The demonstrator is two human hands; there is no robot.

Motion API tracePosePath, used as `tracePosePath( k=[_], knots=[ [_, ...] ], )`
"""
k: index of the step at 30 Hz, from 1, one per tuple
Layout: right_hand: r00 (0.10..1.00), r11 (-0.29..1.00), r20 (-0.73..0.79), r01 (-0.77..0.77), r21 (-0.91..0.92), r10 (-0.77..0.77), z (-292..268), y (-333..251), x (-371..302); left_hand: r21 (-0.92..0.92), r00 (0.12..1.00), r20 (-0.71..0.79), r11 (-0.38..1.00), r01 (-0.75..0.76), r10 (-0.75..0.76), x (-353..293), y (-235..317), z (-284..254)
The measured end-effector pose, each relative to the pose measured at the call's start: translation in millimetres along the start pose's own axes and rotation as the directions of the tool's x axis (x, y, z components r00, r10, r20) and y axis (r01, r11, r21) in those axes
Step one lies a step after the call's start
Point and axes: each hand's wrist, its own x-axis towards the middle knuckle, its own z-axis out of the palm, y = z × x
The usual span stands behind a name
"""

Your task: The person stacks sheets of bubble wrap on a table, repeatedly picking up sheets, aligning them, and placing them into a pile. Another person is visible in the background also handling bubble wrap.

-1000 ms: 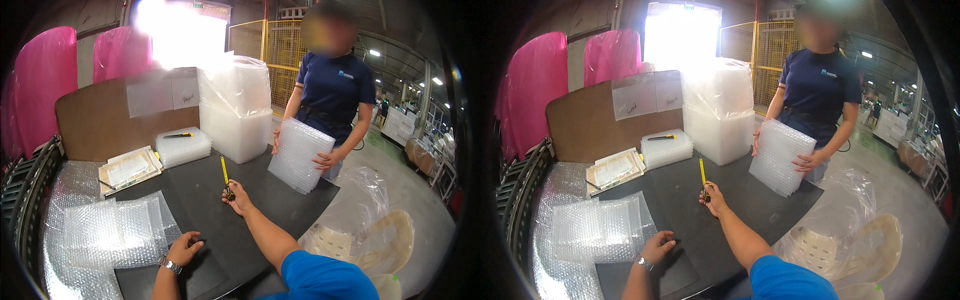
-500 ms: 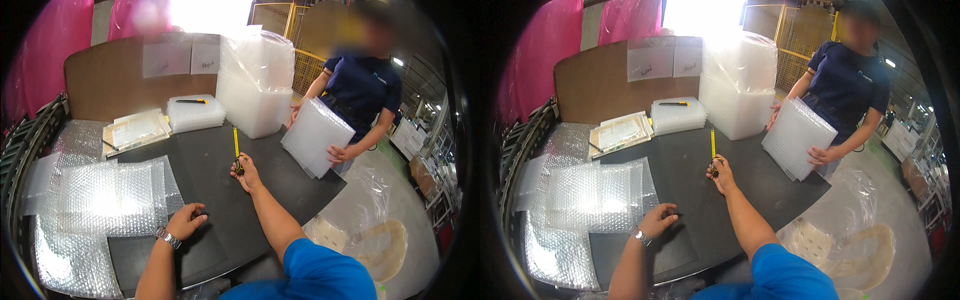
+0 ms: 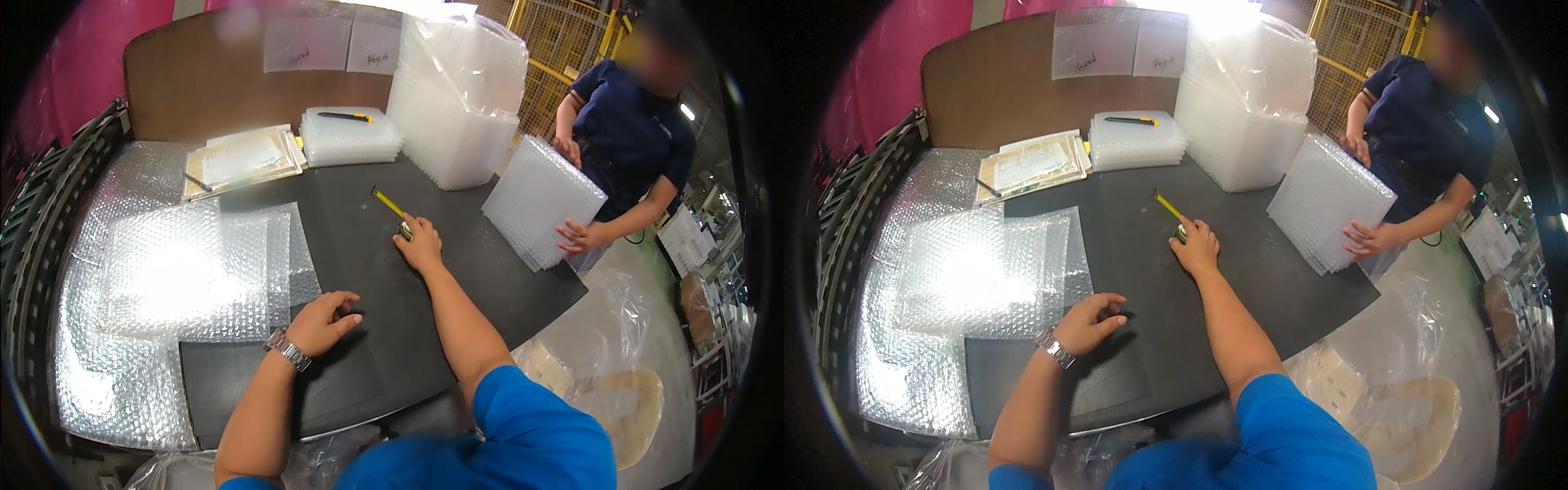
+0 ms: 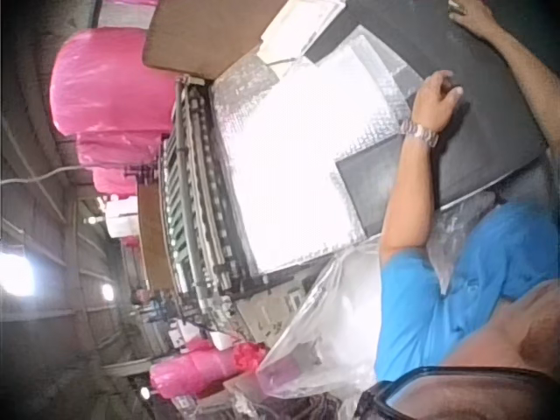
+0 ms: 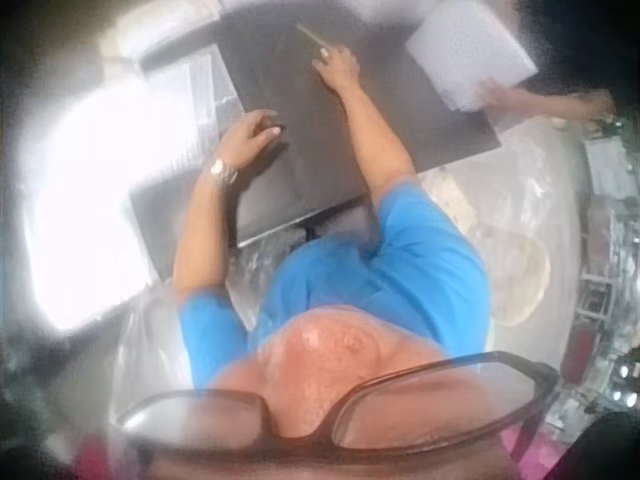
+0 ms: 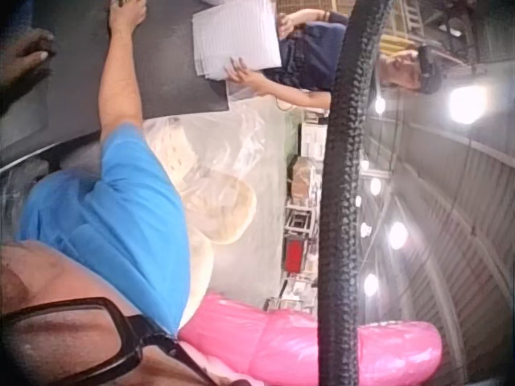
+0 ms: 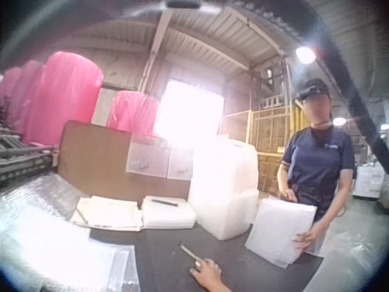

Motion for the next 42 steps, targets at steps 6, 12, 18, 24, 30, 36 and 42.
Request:
tracePosePath(
  k=[6,12,18,24,30,36,42],
  knots=[
    [0.997,0.996,-0.010,0.073,0.051,-0.073,5,6,-6,-0.021,1.000,0.021,1.000,0.007,-0.006,1,-3,1],
    [0.988,0.987,-0.021,0.154,0.051,-0.153,14,6,1,0.000,1.000,0.017,1.000,-0.005,0.005,-2,-2,-2],
    [0.930,0.964,-0.268,0.215,-0.153,-0.250,5,-19,-2,0.026,0.996,-0.015,0.996,-0.087,0.087,2,-2,0],
    [0.916,0.750,-0.019,0.341,0.567,-0.402,23,-87,-34,0.062,0.968,-0.113,0.974,-0.219,0.225,2,-2,0],
    [0.773,0.450,0.617,-0.502,0.739,-0.151,33,-146,-24,0.069,0.852,-0.420,0.947,-0.314,0.313,-5,15,-22],
    [0.692,0.307,0.705,-0.644,0.700,-0.154,48,-161,-18,0.109,0.857,-0.425,0.956,-0.272,0.292,-3,9,-16],
    [0.797,-0.001,0.547,-0.566,0.824,-0.256,83,-165,-42,0.143,0.890,-0.307,0.941,-0.306,0.336,-1,15,-5]
  ],
)
